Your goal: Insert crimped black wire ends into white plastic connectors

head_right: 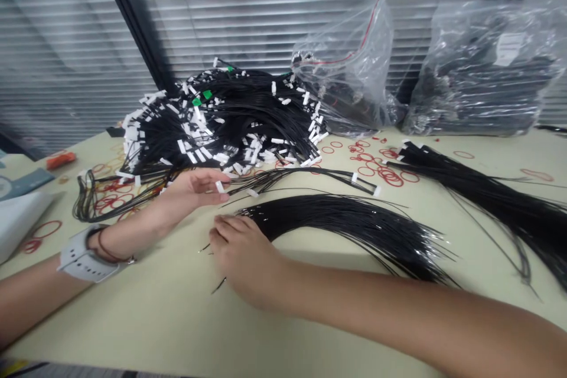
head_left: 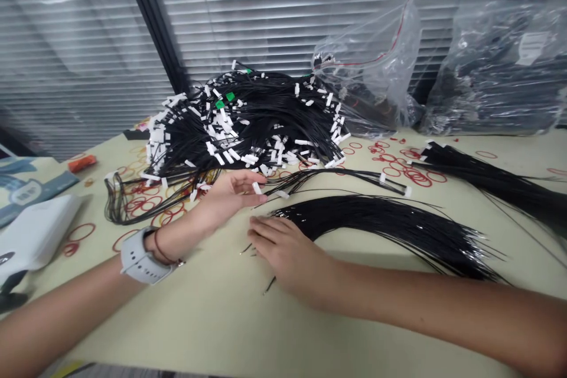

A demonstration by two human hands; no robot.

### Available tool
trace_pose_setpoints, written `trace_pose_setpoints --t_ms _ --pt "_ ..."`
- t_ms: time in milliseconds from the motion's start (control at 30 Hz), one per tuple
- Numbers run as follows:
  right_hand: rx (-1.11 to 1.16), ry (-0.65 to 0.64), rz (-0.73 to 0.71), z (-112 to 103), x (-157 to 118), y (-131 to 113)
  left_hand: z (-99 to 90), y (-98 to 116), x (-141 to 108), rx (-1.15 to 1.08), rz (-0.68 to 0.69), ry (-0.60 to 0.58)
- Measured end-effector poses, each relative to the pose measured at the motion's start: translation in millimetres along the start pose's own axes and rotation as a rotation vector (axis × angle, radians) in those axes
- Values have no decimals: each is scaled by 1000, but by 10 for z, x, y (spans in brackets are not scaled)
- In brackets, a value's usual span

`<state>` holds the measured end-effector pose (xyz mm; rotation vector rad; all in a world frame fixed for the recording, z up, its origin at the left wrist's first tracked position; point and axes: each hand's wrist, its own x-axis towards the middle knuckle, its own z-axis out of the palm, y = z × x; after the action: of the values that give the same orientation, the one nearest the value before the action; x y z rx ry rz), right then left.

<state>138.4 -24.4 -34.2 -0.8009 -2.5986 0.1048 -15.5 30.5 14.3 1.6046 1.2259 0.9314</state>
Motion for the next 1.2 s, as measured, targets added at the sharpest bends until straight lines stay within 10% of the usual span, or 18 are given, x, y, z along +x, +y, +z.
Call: trace_pose_setpoints --t_ms 433,700,867,1200 --pt "83 15 41 79 143 21 29 -49 -123 -5 21 -3" --pt "410 143 141 -559 141 208 20 -19 -145 -59 4 -11" --pt "-28 -43 299 -794 -181 658 19 -47 -129 -121 -22 41" --pt "2 -36 296 -656 -537 822 62 -88 -189 -313 -176 23"
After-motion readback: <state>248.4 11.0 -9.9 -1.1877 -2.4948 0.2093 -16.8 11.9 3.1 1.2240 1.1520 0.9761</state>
